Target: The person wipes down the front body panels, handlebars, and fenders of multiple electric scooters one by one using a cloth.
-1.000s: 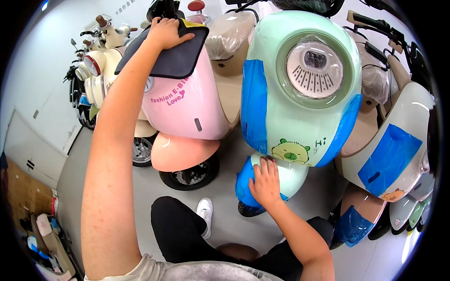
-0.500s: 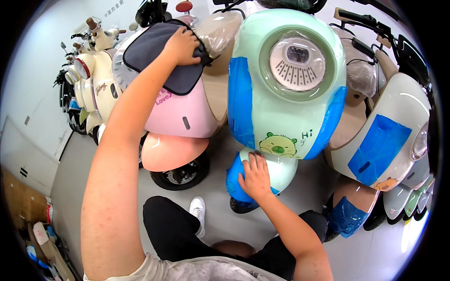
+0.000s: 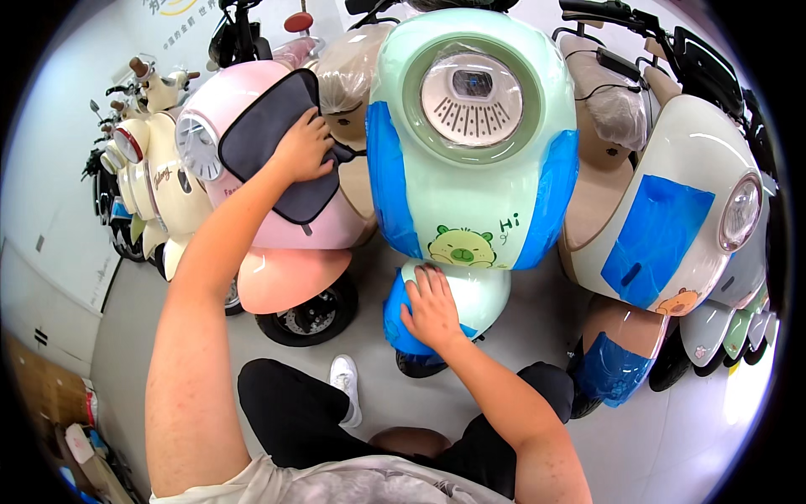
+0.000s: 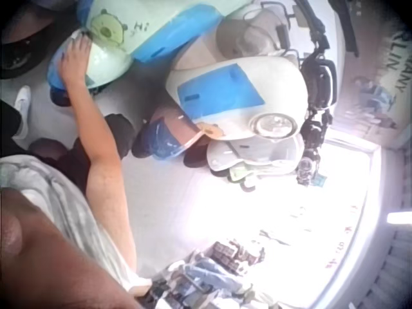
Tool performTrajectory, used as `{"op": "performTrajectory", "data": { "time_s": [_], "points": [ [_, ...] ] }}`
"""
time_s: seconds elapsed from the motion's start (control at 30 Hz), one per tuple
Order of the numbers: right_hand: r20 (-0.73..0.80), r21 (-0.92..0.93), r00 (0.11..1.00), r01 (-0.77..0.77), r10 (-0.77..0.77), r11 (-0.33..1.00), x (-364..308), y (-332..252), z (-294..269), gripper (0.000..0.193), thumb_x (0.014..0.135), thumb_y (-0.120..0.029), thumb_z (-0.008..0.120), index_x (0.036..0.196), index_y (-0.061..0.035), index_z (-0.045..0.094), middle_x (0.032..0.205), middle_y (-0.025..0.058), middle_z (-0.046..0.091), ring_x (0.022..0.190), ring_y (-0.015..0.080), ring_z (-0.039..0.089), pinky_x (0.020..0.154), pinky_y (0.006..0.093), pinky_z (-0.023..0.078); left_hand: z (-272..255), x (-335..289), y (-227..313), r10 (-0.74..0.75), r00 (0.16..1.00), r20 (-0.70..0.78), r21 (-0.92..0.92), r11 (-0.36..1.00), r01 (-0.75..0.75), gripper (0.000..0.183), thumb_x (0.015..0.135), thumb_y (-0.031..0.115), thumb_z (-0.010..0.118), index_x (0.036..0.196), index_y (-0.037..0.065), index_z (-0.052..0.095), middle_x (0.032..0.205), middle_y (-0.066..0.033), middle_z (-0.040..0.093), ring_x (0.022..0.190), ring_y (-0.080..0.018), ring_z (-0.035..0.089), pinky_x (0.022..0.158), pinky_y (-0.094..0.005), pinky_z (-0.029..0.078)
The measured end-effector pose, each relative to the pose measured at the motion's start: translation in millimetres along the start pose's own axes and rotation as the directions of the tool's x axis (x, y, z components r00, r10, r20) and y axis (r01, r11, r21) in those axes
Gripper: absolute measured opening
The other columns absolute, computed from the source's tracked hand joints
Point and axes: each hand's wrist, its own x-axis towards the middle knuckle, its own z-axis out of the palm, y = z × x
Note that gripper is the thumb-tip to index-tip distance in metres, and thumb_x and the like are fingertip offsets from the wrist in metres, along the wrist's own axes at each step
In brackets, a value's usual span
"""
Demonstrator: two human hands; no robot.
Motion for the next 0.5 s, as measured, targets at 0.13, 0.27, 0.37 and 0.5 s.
{"op": "performTrajectory", "data": {
  "time_s": [0.13, 0.27, 0.37, 0.5],
  "points": [
    [-0.023, 0.004, 1.0, -0.002, 0.002, 1.0, 0, -1, 0, 0.044, 0.085, -0.028, 0.069, 0.116, 0.0013, 0.059, 0.138, 0.0237, 0.052, 0.135, 0.0411, 0.044, 0.119, 0.0512, 0.031, 1, -32, 20, -0.063, 0.984, -0.167, -0.073, 0.996, 0.051, 0.053, 0.084, 0.037, 0.063, 0.128, 0.007, 0.067, 0.145, -0.0163, 0.055, 0.144, -0.0346, 0.04, 0.125, -0.0538, 0.021],
    [0.033, -0.027, 0.999, -0.021, 0.022, 0.999, 0, -1, -4, 0.045, 0.086, -0.028, 0.07, 0.119, 0.0004, 0.059, 0.139, 0.0223, 0.051, 0.135, 0.0393, 0.044, 0.12, 0.0504, 0.03, -7, -51, 41, -0.181, 0.973, -0.143, -0.047, 0.983, 0.176, 0.068, 0.085, 0.037, 0.063, 0.148, 0.014, 0.052, 0.159, -0.0141, 0.04, 0.147, -0.0344, 0.036, 0.123, -0.0602, 0.019],
    [0.031, -0.044, 0.999, -0.041, 0.042, 0.998, -1, 2, -9, 0.047, 0.087, -0.029, 0.068, 0.122, 0.0002, 0.059, 0.139, 0.0212, 0.051, 0.135, 0.0377, 0.043, 0.12, 0.0488, 0.029, -2, -70, 54, -0.298, 0.953, -0.056, -0.051, 0.954, 0.295, 0.074, 0.085, 0.039, 0.063, 0.153, 0.015, 0.045, 0.161, -0.0146, 0.037, 0.146, -0.0335, 0.038, 0.12, -0.0615, 0.023],
    [-0.016, -0.042, 0.997, -0.074, 0.073, 0.996, 1, 8, -17, 0.053, 0.088, -0.03, 0.069, 0.129, -0.0002, 0.058, 0.138, 0.0213, 0.05, 0.132, 0.0395, 0.044, 0.118, 0.0519, 0.032, 23, -96, 65, -0.495, 0.867, -0.062, -0.35, 0.824, 0.445, 0.083, 0.086, 0.04, 0.066, 0.159, 0.018, 0.035, 0.161, -0.0188, 0.037, 0.136, -0.042, 0.049, 0.113, -0.0525, 0.04]
  ]
}}
